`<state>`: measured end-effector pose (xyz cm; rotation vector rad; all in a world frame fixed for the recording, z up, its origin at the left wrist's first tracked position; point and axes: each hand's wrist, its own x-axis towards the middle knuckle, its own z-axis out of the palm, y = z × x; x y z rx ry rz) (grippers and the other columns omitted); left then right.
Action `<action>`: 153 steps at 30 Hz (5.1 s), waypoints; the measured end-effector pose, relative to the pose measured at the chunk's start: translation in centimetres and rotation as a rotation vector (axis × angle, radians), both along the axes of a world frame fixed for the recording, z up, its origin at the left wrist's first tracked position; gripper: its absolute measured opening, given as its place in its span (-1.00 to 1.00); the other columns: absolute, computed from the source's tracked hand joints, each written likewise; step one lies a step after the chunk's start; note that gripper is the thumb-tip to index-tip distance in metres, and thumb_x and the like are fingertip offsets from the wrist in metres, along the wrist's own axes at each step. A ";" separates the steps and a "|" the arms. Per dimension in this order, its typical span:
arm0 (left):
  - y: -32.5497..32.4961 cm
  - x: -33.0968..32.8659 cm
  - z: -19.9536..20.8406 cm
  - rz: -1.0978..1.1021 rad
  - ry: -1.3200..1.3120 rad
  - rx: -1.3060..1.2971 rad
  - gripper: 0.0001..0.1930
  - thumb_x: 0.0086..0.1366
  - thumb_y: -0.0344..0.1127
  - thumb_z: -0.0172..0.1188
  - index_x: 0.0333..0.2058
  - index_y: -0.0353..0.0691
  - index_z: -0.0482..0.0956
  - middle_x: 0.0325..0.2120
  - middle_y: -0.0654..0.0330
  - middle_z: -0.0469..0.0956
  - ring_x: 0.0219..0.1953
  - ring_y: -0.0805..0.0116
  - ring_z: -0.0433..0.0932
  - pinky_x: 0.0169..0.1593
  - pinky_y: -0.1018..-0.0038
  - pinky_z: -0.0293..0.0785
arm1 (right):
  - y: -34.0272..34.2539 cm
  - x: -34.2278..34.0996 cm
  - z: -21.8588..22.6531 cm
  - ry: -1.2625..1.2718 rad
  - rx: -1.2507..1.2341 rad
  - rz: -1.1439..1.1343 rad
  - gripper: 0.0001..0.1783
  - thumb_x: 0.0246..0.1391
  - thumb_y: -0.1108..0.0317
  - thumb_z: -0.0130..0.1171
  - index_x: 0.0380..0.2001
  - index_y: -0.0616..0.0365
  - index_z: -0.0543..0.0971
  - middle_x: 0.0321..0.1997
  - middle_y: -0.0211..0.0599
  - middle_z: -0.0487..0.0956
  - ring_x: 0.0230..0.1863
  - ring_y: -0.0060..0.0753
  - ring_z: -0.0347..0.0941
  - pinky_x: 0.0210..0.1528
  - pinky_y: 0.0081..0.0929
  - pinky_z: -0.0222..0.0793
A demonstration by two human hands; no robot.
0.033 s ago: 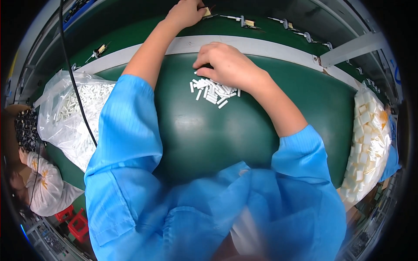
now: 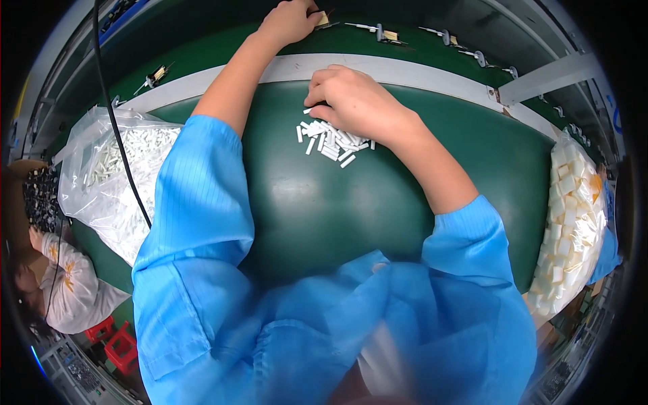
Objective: The person assembles small white plastic pins onto an electronic motor assembly by hand.
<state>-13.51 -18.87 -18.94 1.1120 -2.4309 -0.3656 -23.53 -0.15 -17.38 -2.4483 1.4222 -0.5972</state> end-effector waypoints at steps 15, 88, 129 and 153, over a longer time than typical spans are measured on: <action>-8.5 22.4 2.0 0.469 -0.718 0.087 -0.66 0.10 -0.33 0.06 -0.12 -0.21 0.58 -0.12 -0.06 0.55 -0.03 -0.03 0.51 0.05 0.31 0.44 | -1.2 -1.2 -1.6 -0.298 -0.181 -0.157 -0.77 0.02 0.45 0.16 -0.22 0.25 0.59 -0.30 -0.10 0.60 -0.34 -0.15 0.54 -0.25 -0.38 0.45; 3.9 -1.9 1.6 -0.030 0.637 0.368 -0.77 0.29 -0.24 0.02 -0.27 -0.27 0.52 -0.36 0.05 0.59 -0.30 0.13 0.58 -0.20 0.32 0.51 | -2.5 -2.5 -1.1 -0.329 -0.320 -0.408 -0.82 -0.09 0.35 0.27 -0.38 0.18 0.62 -0.35 -0.23 0.59 -0.37 -0.25 0.52 -0.26 -0.41 0.45; -3.4 9.3 2.2 0.431 0.445 0.355 -0.75 0.24 -0.22 0.05 -0.30 -0.31 0.55 -0.42 0.08 0.58 -0.50 0.31 0.55 -0.45 0.46 0.48 | -3.1 -3.3 -1.8 -0.774 0.413 -0.407 -0.73 0.02 0.31 0.28 -0.25 0.25 0.60 -0.45 -0.42 0.58 -0.47 -0.69 0.39 -0.39 -0.71 0.33; 4.4 -1.3 -1.2 -0.229 1.741 1.391 -0.84 0.38 -0.36 -0.21 -0.36 -0.26 0.31 -0.53 0.18 0.38 -0.67 0.54 0.18 -0.64 0.64 0.08 | -3.7 -3.3 -3.1 -0.896 0.274 -0.398 -0.76 -0.04 0.30 0.30 -0.36 0.27 0.63 -0.52 -0.38 0.58 -0.57 -0.64 0.45 -0.46 -0.68 0.39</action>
